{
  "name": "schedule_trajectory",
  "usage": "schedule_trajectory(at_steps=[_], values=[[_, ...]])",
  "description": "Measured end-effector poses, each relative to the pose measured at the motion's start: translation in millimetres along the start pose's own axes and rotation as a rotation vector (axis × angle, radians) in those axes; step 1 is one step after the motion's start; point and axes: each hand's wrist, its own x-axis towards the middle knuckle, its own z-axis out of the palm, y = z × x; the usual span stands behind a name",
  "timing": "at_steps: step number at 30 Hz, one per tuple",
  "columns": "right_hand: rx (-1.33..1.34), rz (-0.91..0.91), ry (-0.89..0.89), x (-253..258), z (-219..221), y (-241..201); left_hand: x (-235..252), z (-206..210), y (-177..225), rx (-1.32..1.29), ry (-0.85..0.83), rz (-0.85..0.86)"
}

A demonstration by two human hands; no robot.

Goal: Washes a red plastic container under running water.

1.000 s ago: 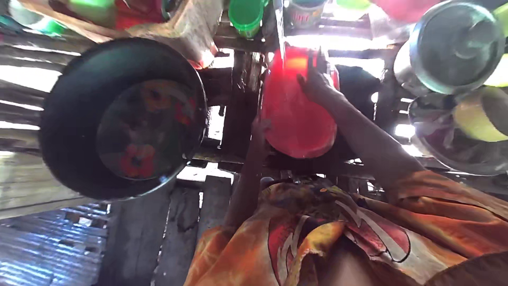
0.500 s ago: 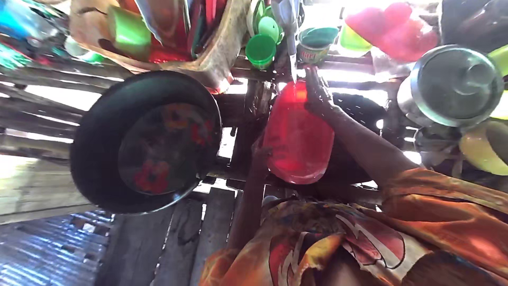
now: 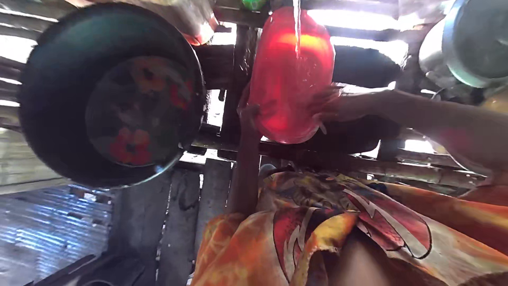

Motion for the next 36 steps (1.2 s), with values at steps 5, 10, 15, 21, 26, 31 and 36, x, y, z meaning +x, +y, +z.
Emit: schedule_trajectory(at_steps=[5, 10, 15, 21, 26, 31, 36], values=[[0.170, 0.127, 0.016, -19, 13, -67, -8, 13, -9, -0.060, 0.104, 0.030], [0.555, 0.080, 0.338, 7, 55, -145, -13, 19, -18, -0.076, 0.142, 0.061], [0.105, 0.077, 0.514, 8, 73, -135, -16, 24, -14, -0.054, 0.223, 0.044], [-0.265, 0.035, 0.451, -40, 56, -18, -18, 19, -4, -0.093, 0.184, 0.002], [-0.173, 0.074, 0.538, -35, 67, -55, -19, 21, 5, -0.147, 0.210, -0.003], [-0.154, -0.135, 0.453, -46, 72, -49, -17, 19, 8, -0.176, 0.207, -0.035], [-0.151, -0.021, 0.500, -47, 44, -17, -16, 15, 10, -0.243, 0.178, -0.047]])
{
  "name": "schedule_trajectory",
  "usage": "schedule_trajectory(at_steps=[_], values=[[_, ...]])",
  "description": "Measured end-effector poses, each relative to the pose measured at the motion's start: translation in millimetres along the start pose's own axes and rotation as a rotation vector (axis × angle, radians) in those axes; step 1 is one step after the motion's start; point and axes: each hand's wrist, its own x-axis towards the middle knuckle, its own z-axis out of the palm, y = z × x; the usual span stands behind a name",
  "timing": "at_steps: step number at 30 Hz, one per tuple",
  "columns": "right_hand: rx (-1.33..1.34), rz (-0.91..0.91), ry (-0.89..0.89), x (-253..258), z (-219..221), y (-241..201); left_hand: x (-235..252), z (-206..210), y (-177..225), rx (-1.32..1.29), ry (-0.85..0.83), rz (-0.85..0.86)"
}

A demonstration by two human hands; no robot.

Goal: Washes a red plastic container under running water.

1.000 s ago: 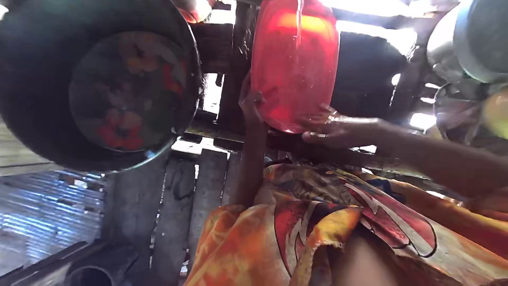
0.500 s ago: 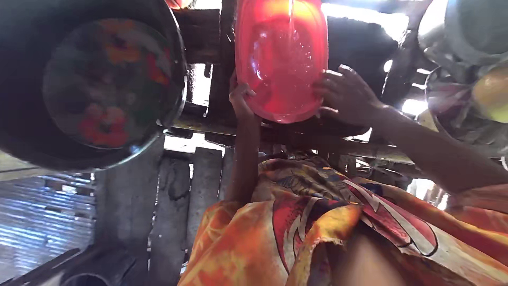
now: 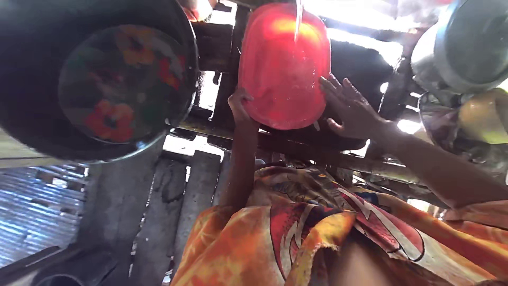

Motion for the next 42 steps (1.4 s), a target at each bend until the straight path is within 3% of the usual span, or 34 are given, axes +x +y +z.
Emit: schedule_trajectory(at_steps=[3, 5, 10, 12, 14, 17, 22, 26, 31, 35, 37, 39, 42], values=[[0.160, -0.072, -0.073, 29, -26, -8, 2, 0, 2, -0.006, -0.011, 0.000], [0.201, 0.064, -0.201, 66, -52, -19, 3, -1, -2, -0.015, -0.022, 0.015], [-0.159, 0.276, -0.202, 144, -15, 33, 1, -4, -5, -0.019, -0.044, 0.013], [-0.197, 0.340, -0.273, 144, 6, 30, 0, -1, -3, 0.015, -0.024, 0.009], [-0.098, 0.342, -0.404, 133, 10, -1, -1, 0, -3, 0.024, -0.006, -0.001], [0.165, 0.165, -0.517, 107, -8, -21, 3, -2, -6, 0.017, -0.004, -0.019], [0.039, -0.078, -0.240, 76, -16, 32, 6, -11, -14, 0.069, -0.059, 0.043], [0.109, -0.243, -0.257, 24, 5, -7, 0, -3, -8, 0.123, 0.012, 0.083], [0.080, 0.013, -0.112, 9, 10, 15, -5, -8, -5, 0.097, -0.030, 0.009], [0.288, -0.170, -0.185, 6, 23, -41, 8, -17, -13, 0.084, -0.032, 0.035], [0.266, -0.201, -0.168, 10, 29, -23, 1, -13, -8, 0.123, 0.002, 0.054], [0.127, -0.097, -0.074, 9, 34, 14, -12, -5, -5, 0.175, 0.056, 0.056], [0.053, 0.248, -0.003, 14, 40, 35, -15, -2, -16, 0.178, 0.060, 0.026]])
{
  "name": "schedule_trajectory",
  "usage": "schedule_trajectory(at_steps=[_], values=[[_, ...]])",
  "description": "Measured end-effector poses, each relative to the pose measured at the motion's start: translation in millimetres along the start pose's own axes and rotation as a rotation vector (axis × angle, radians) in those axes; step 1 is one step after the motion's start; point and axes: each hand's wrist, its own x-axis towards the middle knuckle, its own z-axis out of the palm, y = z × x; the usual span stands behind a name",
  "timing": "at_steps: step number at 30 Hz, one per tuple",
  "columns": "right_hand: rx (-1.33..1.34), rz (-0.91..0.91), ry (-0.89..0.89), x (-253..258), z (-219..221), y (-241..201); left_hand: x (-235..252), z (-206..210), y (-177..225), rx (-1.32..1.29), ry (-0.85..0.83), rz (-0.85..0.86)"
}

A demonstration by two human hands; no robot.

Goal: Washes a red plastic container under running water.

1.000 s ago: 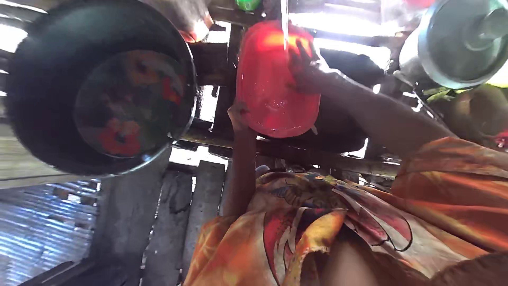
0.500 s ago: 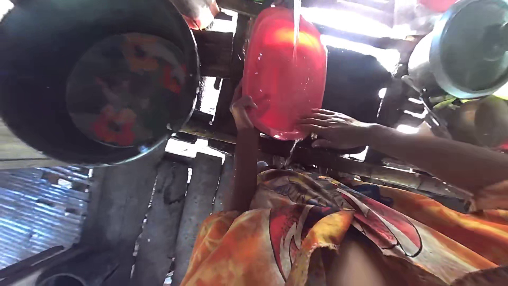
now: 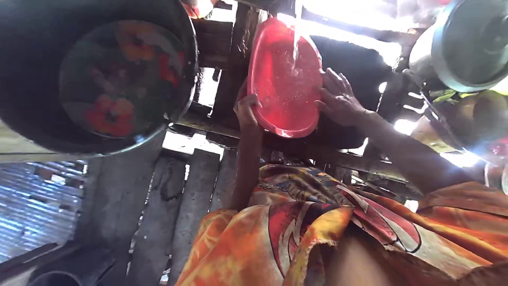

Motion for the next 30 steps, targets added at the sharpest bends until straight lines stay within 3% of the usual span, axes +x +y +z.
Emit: schedule_trajectory(at_steps=[2, 6, 9, 10, 14, 19, 24, 26, 28, 30], values=[[0.280, 0.250, 0.103, 5, 8, -14, 0, -1, -5, -0.039, -0.021, -0.047], [1.249, 0.529, 0.483, 12, 18, -59, -13, 8, 4, -0.167, -0.052, -0.143], [1.591, 0.757, 0.500, 8, -27, -94, -16, 7, 4, -0.239, -0.086, -0.210], [1.627, 0.797, 0.432, 5, -43, -99, -17, 4, 1, -0.284, -0.125, -0.238], [1.544, 0.862, 0.276, -7, -64, -106, -16, -1, -10, -0.362, -0.169, -0.293], [1.407, 0.676, 0.447, -27, -54, -107, -20, -7, -6, -0.206, -0.190, -0.251], [1.218, 0.579, 0.669, -8, -68, -115, 12, 14, -2, -0.112, -0.181, -0.352], [1.039, 0.489, 0.749, 7, -70, -113, 31, 29, -13, -0.106, -0.145, -0.368], [0.692, 0.416, 0.812, 20, -70, -113, 48, 41, -30, -0.047, -0.186, -0.345], [0.394, 0.444, 0.820, 25, -71, -117, 58, 56, -35, -0.042, -0.244, -0.502]])
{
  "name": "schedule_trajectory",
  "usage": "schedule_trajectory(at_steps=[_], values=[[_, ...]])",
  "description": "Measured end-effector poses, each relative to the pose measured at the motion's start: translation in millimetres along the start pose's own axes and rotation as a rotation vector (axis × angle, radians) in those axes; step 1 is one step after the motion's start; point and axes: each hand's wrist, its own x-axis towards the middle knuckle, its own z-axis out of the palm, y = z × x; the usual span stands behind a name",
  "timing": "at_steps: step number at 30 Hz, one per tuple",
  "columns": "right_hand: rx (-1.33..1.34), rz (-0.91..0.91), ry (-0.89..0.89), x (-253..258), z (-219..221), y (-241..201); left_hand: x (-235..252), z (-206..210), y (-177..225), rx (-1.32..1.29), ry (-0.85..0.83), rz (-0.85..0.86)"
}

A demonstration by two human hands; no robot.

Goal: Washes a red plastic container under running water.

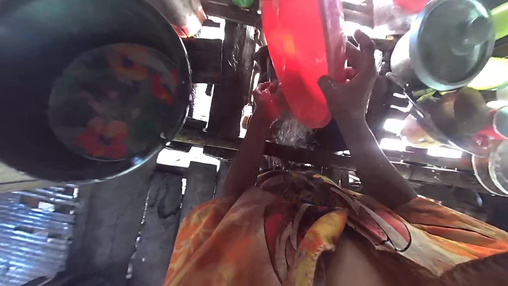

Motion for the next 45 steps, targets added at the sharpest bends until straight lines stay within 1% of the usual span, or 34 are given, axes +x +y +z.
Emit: schedule_trajectory(at_steps=[2, 4, 6, 7, 8, 10, 12, 14, 15, 16, 17, 19, 21, 22, 24, 25, 26, 27, 28, 30, 31, 32, 34, 36, 38, 42, 43, 45], values=[[-0.140, -0.010, 0.002, -2, 2, 4, 8, 12, 6, -0.038, -0.013, -0.139], [-0.186, -0.057, -0.013, -10, 2, 20, 12, 11, 17, -0.105, -0.074, -0.168], [-0.247, -0.207, -0.051, -22, -1, 40, 17, -5, 27, -0.194, -0.250, -0.090], [-0.303, -0.326, -0.069, -30, -1, 52, 18, -13, 34, -0.231, -0.302, -0.017], [-0.343, -0.445, -0.089, -36, -1, 63, 18, -17, 42, -0.250, -0.315, 0.062], [-0.363, -0.618, -0.135, -47, -1, 79, 10, -17, 62, -0.210, -0.328, 0.135], [-0.360, -0.704, -0.162, -52, -2, 88, 1, -20, 70, -0.054, -0.302, 0.118], [-0.357, -0.733, -0.182, -51, -5, 93, -8, -20, 73, 0.043, -0.186, 0.055], [-0.337, -0.706, -0.219, -49, -9, 94, -12, -20, 71, 0.063, -0.138, 0.055], [-0.288, -0.637, -0.268, -47, -14, 93, -15, -23, 68, 0.065, -0.134, 0.079], [-0.212, -0.541, -0.299, -45, -18, 92, -17, -27, 65, 0.067, -0.143, 0.116], [-0.076, -0.329, -0.278, -37, -25, 95, -19, -35, 63, 0.093, -0.155, 0.172], [0.013, -0.066, -0.173, -28, -26, 105, -21, -43, 64, 0.116, -0.139, 0.202], [0.062, 0.111, -0.132, -24, -25, 106, -22, -45, 65, 0.116, -0.132, 0.208], [0.285, 0.492, -0.124, -14, -22, 101, -22, -48, 66, 0.098, -0.189, 0.246], [0.423, 0.635, -0.139, -8, -20, 98, -20, -49, 68, 0.087, -0.241, 0.274], [0.559, 0.738, -0.169, -3, -18, 98, -17, -49, 69, 0.076, -0.287, 0.301], [0.708, 0.784, -0.202, 0, -17, 102, -13, -48, 72, 0.058, -0.324, 0.320], [0.836, 0.813, -0.184, 2, -15, 105, -8, -47, 74, 0.037, -0.357, 0.332], [0.985, 0.853, -0.006, 4, -10, 103, 5, -43, 78, -0.008, -0.405, 0.340], [1.021, 0.843, 0.081, 5, -7, 102, 12, -41, 77, -0.017, -0.393, 0.330], [1.076, 0.827, 0.149, 7, -4, 100, 14, -35, 74, -0.018, -0.321, 0.314], [1.077, 0.837, 0.257, 14, -1, 94, 16, -20, 62, 0.015, -0.104, 0.300], [0.984, 0.858, 0.266, 16, -4, 81, 18, -12, 47, 0.038, 0.032, 0.277], [0.917, 0.850, 0.233, 15, -8, 69, 20, -10, 36, 0.005, 0.060, 0.272], [1.034, 0.802, 0.283, 4, -8, 96, 11, -1, 33, -0.055, 0.078, 0.249], [1.057, 0.817, 0.273, 3, -9, 98, 8, 3, 37, -0.040, 0.089, 0.250], [1.153, 0.900, 0.253, 1, -11, 104, 1, 12, 45, 0.030, 0.105, 0.243]])
